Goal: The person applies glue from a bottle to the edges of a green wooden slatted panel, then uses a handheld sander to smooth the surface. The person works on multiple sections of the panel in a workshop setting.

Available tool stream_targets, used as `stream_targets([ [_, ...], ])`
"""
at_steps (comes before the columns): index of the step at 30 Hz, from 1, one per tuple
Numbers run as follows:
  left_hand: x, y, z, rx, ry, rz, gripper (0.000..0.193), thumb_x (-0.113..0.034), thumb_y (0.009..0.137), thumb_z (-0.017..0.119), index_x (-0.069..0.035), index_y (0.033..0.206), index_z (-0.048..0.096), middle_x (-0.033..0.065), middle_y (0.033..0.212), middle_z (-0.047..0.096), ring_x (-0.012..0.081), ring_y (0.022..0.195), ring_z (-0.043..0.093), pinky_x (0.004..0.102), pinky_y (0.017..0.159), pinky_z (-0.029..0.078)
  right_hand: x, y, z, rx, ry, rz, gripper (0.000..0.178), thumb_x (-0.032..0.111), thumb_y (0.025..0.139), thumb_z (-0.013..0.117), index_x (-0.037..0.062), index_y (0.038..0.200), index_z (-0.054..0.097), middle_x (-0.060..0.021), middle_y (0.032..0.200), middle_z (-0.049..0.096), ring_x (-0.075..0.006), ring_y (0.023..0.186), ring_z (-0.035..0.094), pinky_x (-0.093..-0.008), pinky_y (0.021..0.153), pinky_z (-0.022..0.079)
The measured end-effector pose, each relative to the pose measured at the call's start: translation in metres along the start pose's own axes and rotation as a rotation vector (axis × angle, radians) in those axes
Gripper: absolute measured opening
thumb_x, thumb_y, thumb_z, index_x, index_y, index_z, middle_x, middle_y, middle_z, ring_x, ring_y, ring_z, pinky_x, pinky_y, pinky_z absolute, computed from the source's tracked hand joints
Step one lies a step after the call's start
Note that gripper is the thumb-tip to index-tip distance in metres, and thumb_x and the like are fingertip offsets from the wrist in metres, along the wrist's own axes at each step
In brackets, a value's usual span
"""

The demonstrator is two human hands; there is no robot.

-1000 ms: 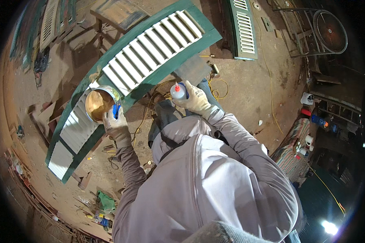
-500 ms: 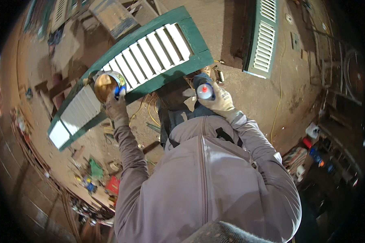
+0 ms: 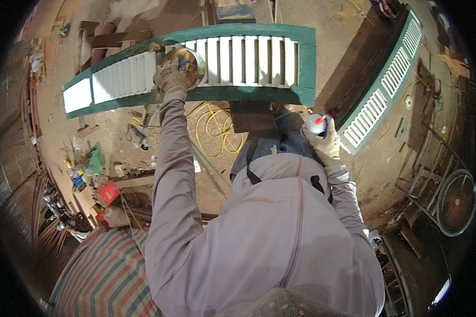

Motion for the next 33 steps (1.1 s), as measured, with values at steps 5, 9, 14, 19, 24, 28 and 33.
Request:
stream_targets([
  [5,-0.033,0.021,0.002,0.133,0.077,-0.063,0.035,-0.045,0.095,0.062,-0.023,0.117,0.077,0.0053,0.118,0.075,0.0246,0.111,0.069,0.0389,0.092,0.052,0.001,-0.007,-0.002,-0.011,-0.018,-0.005,0.062,0.039,0.078,0.088,0.0078,0.123,0.058,-0.0189,0.098,0.072,-0.0369,0.091,0.072,-0.0431,0.08,0.056],
  [9,-0.041,0.025,0.013,0.097,0.093,-0.027,0.03,-0.039,0.092,0.064,-0.027,0.115,0.077,0.0069,0.11,0.077,0.028,0.103,0.073,0.0438,0.087,0.057,-0.012,0.006,-0.021,-0.018,-0.032,-0.027,0.064,0.038,0.077,0.088,0.0065,0.123,0.058,-0.0204,0.104,0.071,-0.0338,0.093,0.072,-0.0414,0.082,0.055],
  [14,-0.043,0.027,0.021,0.09,-0.027,-0.082,0.028,-0.034,0.092,0.061,-0.025,0.113,0.077,0.0088,0.109,0.077,0.0312,0.102,0.072,0.0447,0.091,0.055,-0.039,0.058,-0.054,0.046,0.072,0.05,0.065,0.037,0.077,0.089,0.0046,0.124,0.058,-0.019,0.105,0.072,-0.0317,0.097,0.072,-0.0399,0.085,0.054],
  [19,-0.014,0.015,0.051,-0.008,0.062,-0.201,0.031,-0.038,0.091,0.062,-0.023,0.114,0.077,0.0107,0.111,0.076,0.032,0.105,0.07,0.0436,0.093,0.053,-0.069,0.151,-0.082,0.222,0.039,0.014,0.068,0.038,0.077,0.088,0.0052,0.128,0.056,-0.0195,0.107,0.072,-0.033,0.1,0.072,-0.0412,0.086,0.055],
  [24,0.02,-0.03,0.024,-0.128,0.064,-0.624,0.051,-0.049,0.089,0.068,-0.012,0.123,0.071,0.0136,0.128,0.068,0.0341,0.112,0.067,0.0447,0.098,0.052,-0.051,0.255,-0.134,0.425,-0.181,-0.24,0.067,0.039,0.078,0.087,0.0073,0.127,0.054,-0.0208,0.107,0.072,-0.0367,0.099,0.072,-0.0427,0.085,0.056],
  [28,-0.109,-0.046,-0.034,-0.401,-0.333,-0.55,0.039,-0.044,0.081,0.082,-0.016,0.108,0.077,0.012,0.12,0.064,0.0334,0.115,0.06,0.0476,0.097,0.049,-0.075,0.325,-0.19,0.316,-0.175,-0.305,0.07,0.04,0.076,0.089,0.0075,0.127,0.054,-0.0185,0.106,0.073,-0.0323,0.096,0.073,-0.0401,0.085,0.056],
  [33,-0.331,-0.054,-0.073,-0.428,-0.496,-0.28,0.029,-0.029,0.065,0.094,-0.023,0.09,0.081,0.0061,0.122,0.063,0.0282,0.115,0.058,0.0447,0.099,0.046,-0.065,0.359,-0.204,0.352,-0.182,-0.305,0.066,0.038,0.077,0.089,0.0075,0.126,0.056,-0.0159,0.104,0.073,-0.0284,0.094,0.073,-0.0382,0.083,0.056],
])
Point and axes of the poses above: each hand's wrist, its own y-axis towards the middle knuckle, its own z-axis out of the palm, x = y × z, the point moved 7 cm from there along y, towards the middle knuckle
